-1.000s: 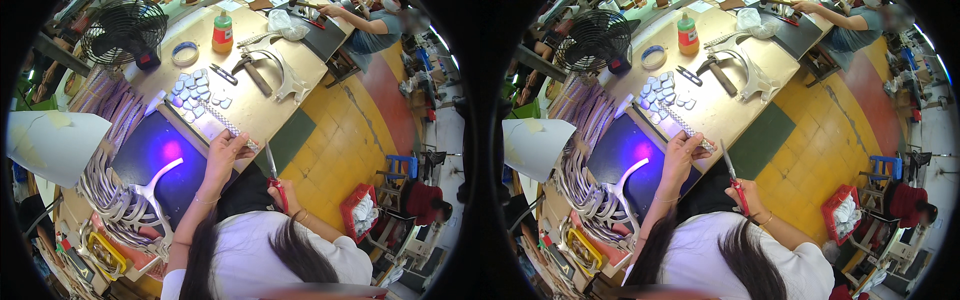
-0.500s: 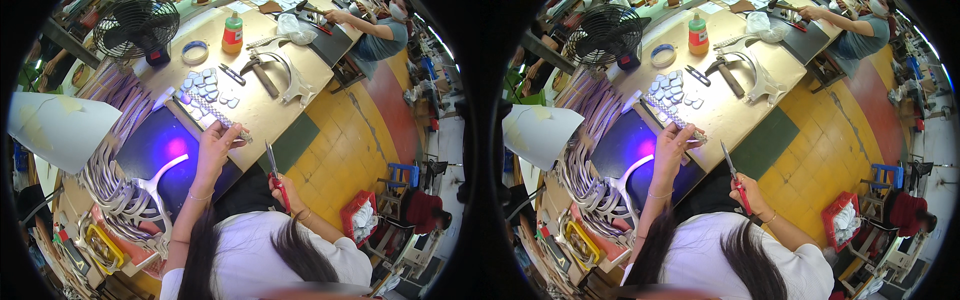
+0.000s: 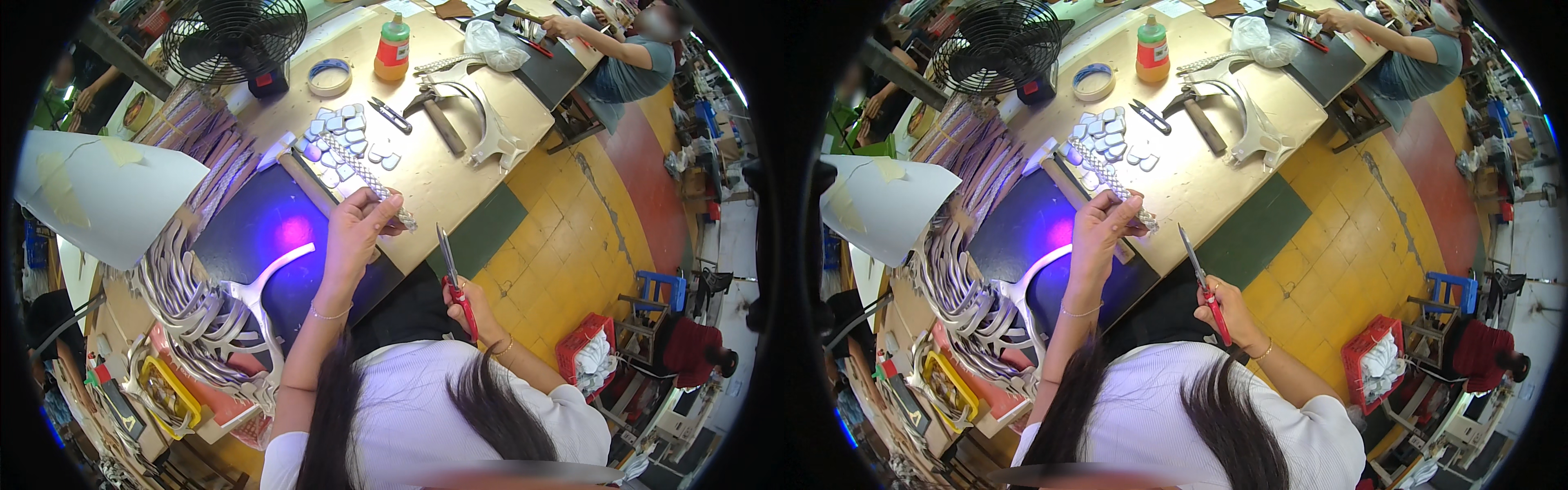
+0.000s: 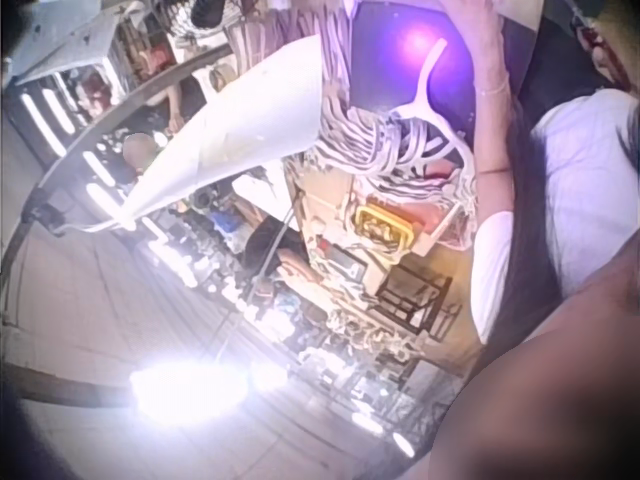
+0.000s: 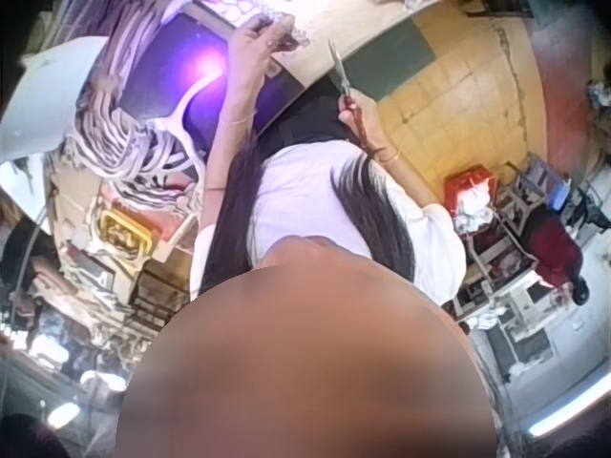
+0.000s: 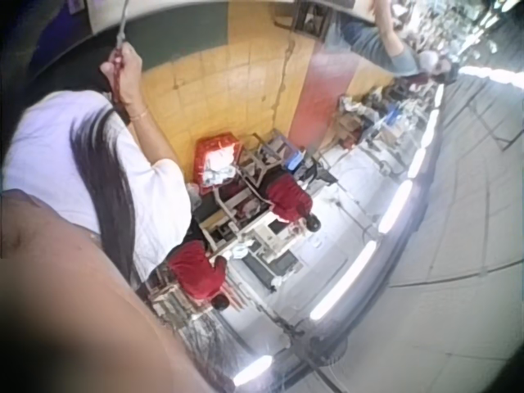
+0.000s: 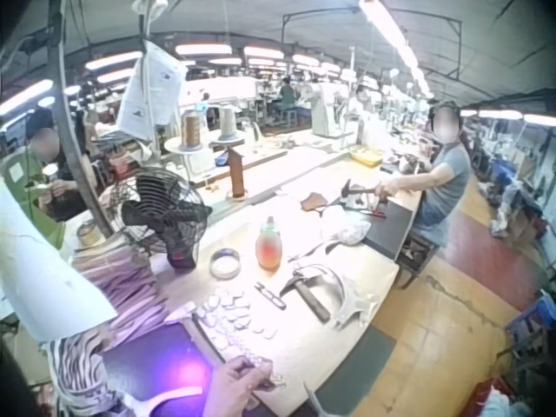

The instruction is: The person assembles small white scale-like pieces onto a curved white plastic frame using red-handled scissors and a hammer. They cut and position the pieces, then tap them into place on the frame under a work lamp.

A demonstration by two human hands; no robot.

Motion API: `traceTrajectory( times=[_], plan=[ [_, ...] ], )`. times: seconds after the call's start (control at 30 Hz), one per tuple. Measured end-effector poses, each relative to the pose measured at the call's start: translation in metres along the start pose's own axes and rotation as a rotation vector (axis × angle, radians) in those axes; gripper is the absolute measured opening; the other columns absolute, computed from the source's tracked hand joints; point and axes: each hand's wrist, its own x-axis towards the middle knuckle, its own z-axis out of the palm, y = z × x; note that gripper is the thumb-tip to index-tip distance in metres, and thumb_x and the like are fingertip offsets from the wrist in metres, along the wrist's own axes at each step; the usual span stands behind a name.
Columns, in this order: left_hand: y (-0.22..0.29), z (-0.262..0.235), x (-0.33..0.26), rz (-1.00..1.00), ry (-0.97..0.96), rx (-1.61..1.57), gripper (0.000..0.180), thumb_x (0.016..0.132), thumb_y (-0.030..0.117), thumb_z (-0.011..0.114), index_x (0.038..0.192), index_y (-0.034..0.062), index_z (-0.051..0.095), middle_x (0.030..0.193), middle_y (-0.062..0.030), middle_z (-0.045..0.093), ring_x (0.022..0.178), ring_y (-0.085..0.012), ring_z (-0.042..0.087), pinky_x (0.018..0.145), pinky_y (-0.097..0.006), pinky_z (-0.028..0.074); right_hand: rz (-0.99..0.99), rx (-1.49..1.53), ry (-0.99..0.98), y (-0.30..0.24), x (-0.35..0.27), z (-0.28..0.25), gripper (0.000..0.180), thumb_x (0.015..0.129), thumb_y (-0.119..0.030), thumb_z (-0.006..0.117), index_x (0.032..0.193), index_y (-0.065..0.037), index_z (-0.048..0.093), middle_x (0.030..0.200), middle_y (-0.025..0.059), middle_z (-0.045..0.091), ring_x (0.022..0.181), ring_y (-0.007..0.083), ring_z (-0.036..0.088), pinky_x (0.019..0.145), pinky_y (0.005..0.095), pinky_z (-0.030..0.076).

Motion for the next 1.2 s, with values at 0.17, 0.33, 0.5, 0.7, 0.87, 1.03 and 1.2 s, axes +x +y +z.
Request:
traceTrajectory(
  times=[0.17,0.33,0.5,0.7,0.87,1.03,1.2],
  plan=[
    [0.0006,0.0005,-0.0007,-0.004,0.006,-0.01,0.024,0.09,0.022,0.073,0.095,-0.0001,0.066,0.079,-0.0053,0.068,0.066,-0.0147,0.066,0.064,-0.028,0.055,-0.034,-0.018,0.014,-0.0009,0.0026,0.0007,0.073,0.08,-0.074,0.061,0.075,-0.002,0.047,0.07,0.0065,0.041,0.062,0.0201,0.042,0.056,0.0325,0.036],
    [0.0022,0.0005,-0.0007,0.004,0.01,-0.009,0.024,0.089,0.022,0.073,0.095,-0.0002,0.066,0.078,-0.005,0.067,0.065,-0.0146,0.066,0.064,-0.028,0.054,-0.02,-0.01,-0.002,-0.0013,0.0037,0.0012,0.073,0.079,-0.074,0.061,0.074,-0.002,0.046,0.07,0.006,0.04,0.062,0.0196,0.041,0.056,0.0322,0.035],
    [0.0035,-0.0003,-0.0021,-0.01,0.018,0.013,0.025,0.089,0.023,0.074,0.096,0.0003,0.067,0.078,-0.0042,0.067,0.065,-0.0137,0.065,0.063,-0.027,0.054,-0.042,0.001,0.006,-0.0015,0.0061,0.0033,0.073,0.079,-0.073,0.063,0.075,-0.002,0.046,0.07,0.0058,0.04,0.062,0.0196,0.041,0.057,0.0321,0.035],
    [0.0022,-0.0036,-0.0006,0.007,-0.001,0.007,0.024,0.089,0.023,0.074,0.097,0.0008,0.067,0.079,-0.0031,0.067,0.065,-0.0132,0.065,0.063,-0.026,0.054,-0.013,0.009,0.0,-0.0031,0.0071,0.0029,0.073,0.078,-0.073,0.064,0.075,-0.002,0.046,0.07,0.0061,0.041,0.062,0.0195,0.041,0.057,0.0319,0.036],
    [0.0001,-0.0051,0.0004,0.014,-0.009,-0.002,0.024,0.089,0.022,0.074,0.098,0.0007,0.067,0.08,-0.0034,0.067,0.066,-0.0132,0.065,0.063,-0.026,0.054,-0.007,-0.008,-0.01,-0.0037,0.0079,0.0034,0.073,0.079,-0.073,0.064,0.075,-0.002,0.046,0.07,0.0061,0.04,0.062,0.0192,0.042,0.057,0.0317,0.035],
    [0.0005,-0.0057,0.0003,0.005,-0.009,-0.005,0.024,0.089,0.022,0.074,0.097,0.0004,0.067,0.08,-0.0036,0.067,0.066,-0.0132,0.065,0.063,-0.026,0.054,-0.008,-0.007,-0.017,-0.0039,0.0075,0.0043,0.071,0.08,-0.071,0.063,0.075,-0.002,0.046,0.07,0.006,0.039,0.062,0.0193,0.041,0.057,0.0317,0.035],
    [0.0015,-0.0056,-0.0006,-0.001,0.002,0.008,0.023,0.089,0.021,0.074,0.097,0.0002,0.067,0.079,-0.0036,0.067,0.065,-0.0132,0.065,0.063,-0.026,0.054,0.003,-0.003,-0.018,0.001,0.0065,0.0054,0.07,0.08,-0.07,0.063,0.076,-0.002,0.046,0.071,0.0063,0.04,0.063,0.0195,0.041,0.057,0.0316,0.035]
  ],
)
